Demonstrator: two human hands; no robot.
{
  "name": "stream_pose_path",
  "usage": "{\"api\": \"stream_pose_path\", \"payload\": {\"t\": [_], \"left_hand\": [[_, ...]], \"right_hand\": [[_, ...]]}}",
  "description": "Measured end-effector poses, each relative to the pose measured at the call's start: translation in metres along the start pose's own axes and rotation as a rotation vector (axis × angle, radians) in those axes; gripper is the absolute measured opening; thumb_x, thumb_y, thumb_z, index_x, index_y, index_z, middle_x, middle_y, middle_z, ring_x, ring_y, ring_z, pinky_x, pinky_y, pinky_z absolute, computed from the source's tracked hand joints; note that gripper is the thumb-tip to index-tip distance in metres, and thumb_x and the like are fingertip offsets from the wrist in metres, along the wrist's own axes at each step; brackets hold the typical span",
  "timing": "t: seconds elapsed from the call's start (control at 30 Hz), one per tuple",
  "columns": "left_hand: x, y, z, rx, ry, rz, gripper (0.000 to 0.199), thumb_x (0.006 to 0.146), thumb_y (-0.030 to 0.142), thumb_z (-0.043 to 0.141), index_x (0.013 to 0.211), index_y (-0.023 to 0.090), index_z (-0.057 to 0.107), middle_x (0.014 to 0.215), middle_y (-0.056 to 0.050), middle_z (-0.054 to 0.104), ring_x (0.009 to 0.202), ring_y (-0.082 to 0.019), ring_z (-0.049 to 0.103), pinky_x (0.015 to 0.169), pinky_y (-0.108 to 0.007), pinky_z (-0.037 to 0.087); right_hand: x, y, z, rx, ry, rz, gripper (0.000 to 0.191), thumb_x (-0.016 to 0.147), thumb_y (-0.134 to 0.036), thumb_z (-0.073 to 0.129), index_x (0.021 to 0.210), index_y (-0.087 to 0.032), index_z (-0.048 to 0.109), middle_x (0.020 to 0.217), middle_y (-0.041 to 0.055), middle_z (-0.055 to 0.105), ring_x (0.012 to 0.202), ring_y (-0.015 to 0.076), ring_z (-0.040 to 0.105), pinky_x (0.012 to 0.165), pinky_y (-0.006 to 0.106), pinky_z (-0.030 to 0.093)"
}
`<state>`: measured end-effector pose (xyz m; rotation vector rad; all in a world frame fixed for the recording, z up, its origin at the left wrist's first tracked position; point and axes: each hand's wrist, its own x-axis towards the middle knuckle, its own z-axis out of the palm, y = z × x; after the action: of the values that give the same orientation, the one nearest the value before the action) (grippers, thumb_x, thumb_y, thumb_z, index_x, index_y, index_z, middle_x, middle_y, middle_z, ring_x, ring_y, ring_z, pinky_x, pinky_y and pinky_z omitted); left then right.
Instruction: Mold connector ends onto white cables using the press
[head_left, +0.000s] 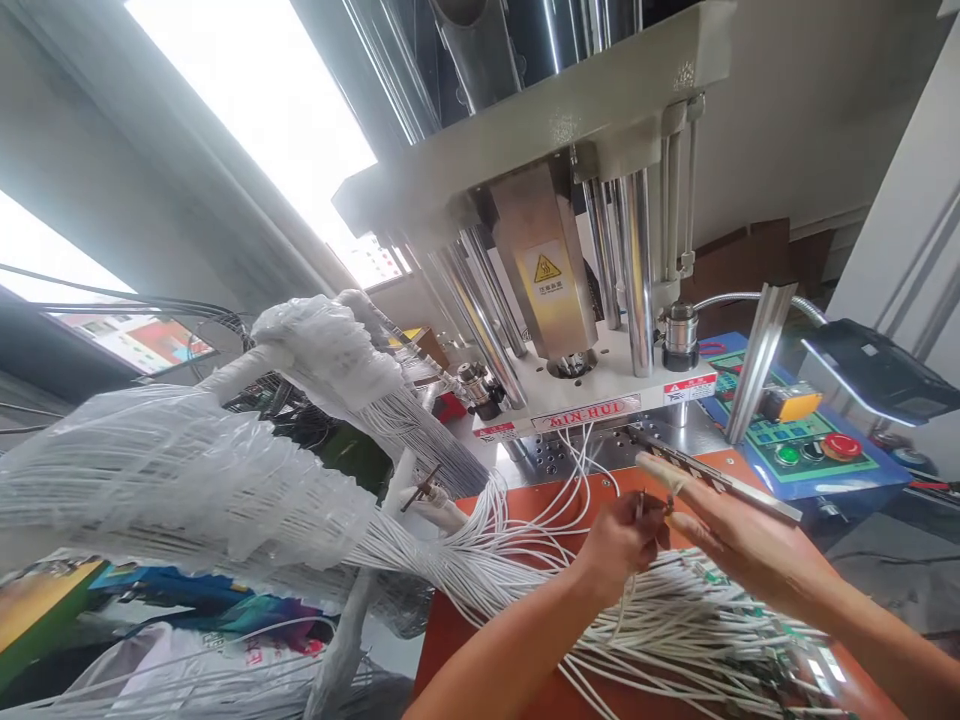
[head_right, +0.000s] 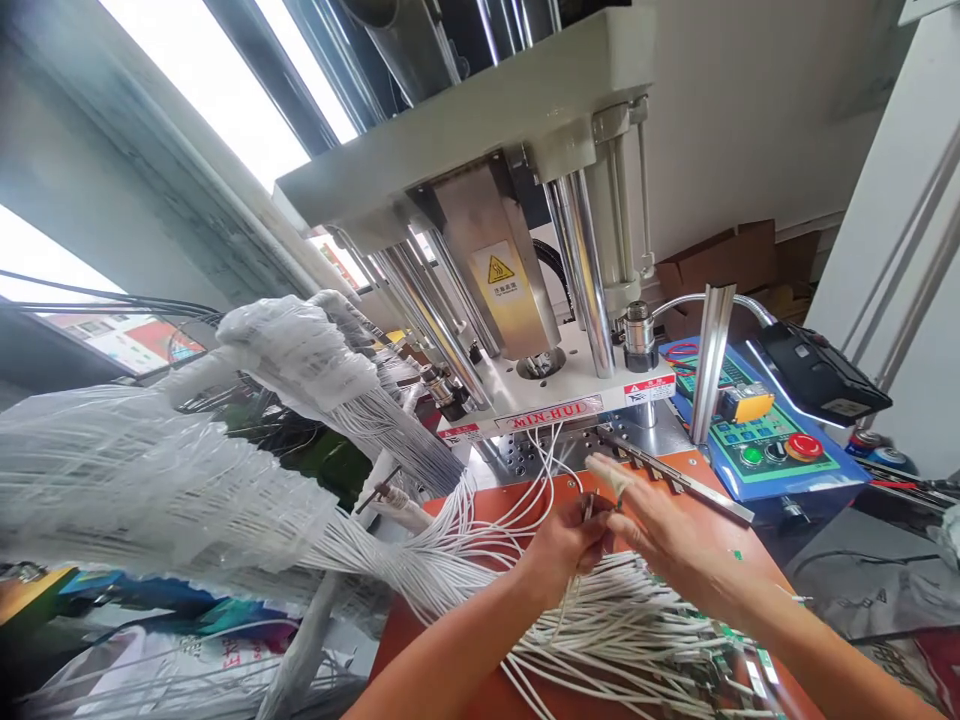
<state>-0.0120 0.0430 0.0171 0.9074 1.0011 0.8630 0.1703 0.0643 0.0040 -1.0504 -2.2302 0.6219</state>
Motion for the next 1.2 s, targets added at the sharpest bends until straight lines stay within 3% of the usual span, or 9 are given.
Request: {"api": "stream_pose_path", "payload": {"t": [0.07,0.1,0.13,0.23,0.37,0.57,0.7,0.87,1.2], "left_hand": [[0.014,-0.001,-0.005,0.108,0.122,0.121,0.043,0.075,0.051,0.072,0.09,0.013,0.062,0.06,0.002,0.059,0.041,-0.003,0.031,0.041,-0.019,0.019],[0.022,-0.002,-0.007,0.172,0.156,0.165,0.04,0.078,0.05,0.069,0.09,0.012,0.064,0.062,0.0,0.062,0.04,-0.003,0.031,0.041,-0.019,0.019],[0.029,-0.003,-0.01,0.233,0.169,0.19,0.037,0.081,0.048,0.066,0.09,0.012,0.065,0.065,-0.002,0.065,0.04,-0.003,0.031,0.041,-0.02,0.02],[0.043,-0.007,-0.013,0.395,0.167,0.243,0.03,0.085,0.04,0.062,0.085,0.011,0.068,0.071,-0.005,0.071,0.043,-0.005,0.037,0.043,-0.02,0.027],[0.045,-0.015,-0.008,0.568,0.166,0.345,0.021,0.085,0.029,0.062,0.079,0.011,0.071,0.071,-0.005,0.071,0.056,-0.009,0.05,0.058,-0.02,0.039],[0.041,-0.027,-0.002,0.831,0.054,0.416,0.019,0.088,0.028,0.06,0.078,0.014,0.069,0.071,-0.002,0.068,0.061,-0.01,0.052,0.061,-0.02,0.039],[0.045,-0.034,-0.003,0.955,0.032,0.471,0.019,0.09,0.029,0.059,0.081,0.016,0.069,0.079,-0.003,0.069,0.064,-0.01,0.052,0.061,-0.021,0.038],[0.049,-0.039,-0.004,1.062,0.068,0.519,0.016,0.087,0.025,0.063,0.073,0.018,0.064,0.071,0.0,0.065,0.06,-0.009,0.049,0.058,-0.02,0.036],[0.048,-0.04,-0.003,1.079,0.108,0.609,0.016,0.089,0.026,0.062,0.074,0.019,0.064,0.072,0.0,0.066,0.063,-0.01,0.052,0.06,-0.02,0.037]], "right_hand": [[0.002,0.036,-0.007,-0.096,0.087,0.067,0.061,0.089,-0.019,0.042,0.15,-0.018,0.033,0.152,0.0144,0.038,0.141,0.0298,0.033,0.112,0.053,0.034],[0.001,0.055,-0.01,-0.235,0.128,0.128,0.059,0.084,-0.013,0.042,0.143,-0.014,0.042,0.149,0.0176,0.04,0.138,0.0324,0.037,0.108,0.053,0.038],[0.0,0.072,-0.012,-0.349,0.123,0.165,0.056,0.077,-0.009,0.043,0.132,-0.011,0.053,0.141,0.0202,0.048,0.13,0.0342,0.045,0.104,0.052,0.042],[-0.005,0.1,-0.013,-0.485,-0.035,0.204,0.047,0.071,-0.004,0.044,0.113,-0.015,0.062,0.121,0.0165,0.061,0.112,0.0297,0.057,0.092,0.043,0.048],[-0.003,0.089,-0.015,-0.486,-0.136,0.274,0.033,0.073,-0.003,0.042,0.098,-0.016,0.06,0.104,0.0145,0.064,0.098,0.0257,0.06,0.079,0.035,0.046],[0.008,0.056,-0.016,-0.269,-0.285,0.496,0.015,0.083,-0.019,0.045,0.098,-0.019,0.045,0.072,0.0026,0.06,0.061,0.0178,0.056,0.055,0.026,0.029],[0.006,0.052,-0.006,-0.127,-0.259,0.501,0.01,0.083,-0.022,0.044,0.093,-0.022,0.043,0.072,0.0008,0.06,0.064,0.0169,0.058,0.055,0.025,0.031],[-0.001,0.058,0.006,-0.137,-0.201,0.485,0.004,0.082,-0.026,0.045,0.084,-0.023,0.044,0.068,-0.0008,0.056,0.058,0.0149,0.051,0.052,0.025,0.027],[-0.003,0.054,0.008,-0.064,-0.169,0.457,0.009,0.086,-0.027,0.039,0.079,-0.024,0.033,0.063,-0.0039,0.045,0.054,0.0131,0.041,0.051,0.026,0.025]]}}
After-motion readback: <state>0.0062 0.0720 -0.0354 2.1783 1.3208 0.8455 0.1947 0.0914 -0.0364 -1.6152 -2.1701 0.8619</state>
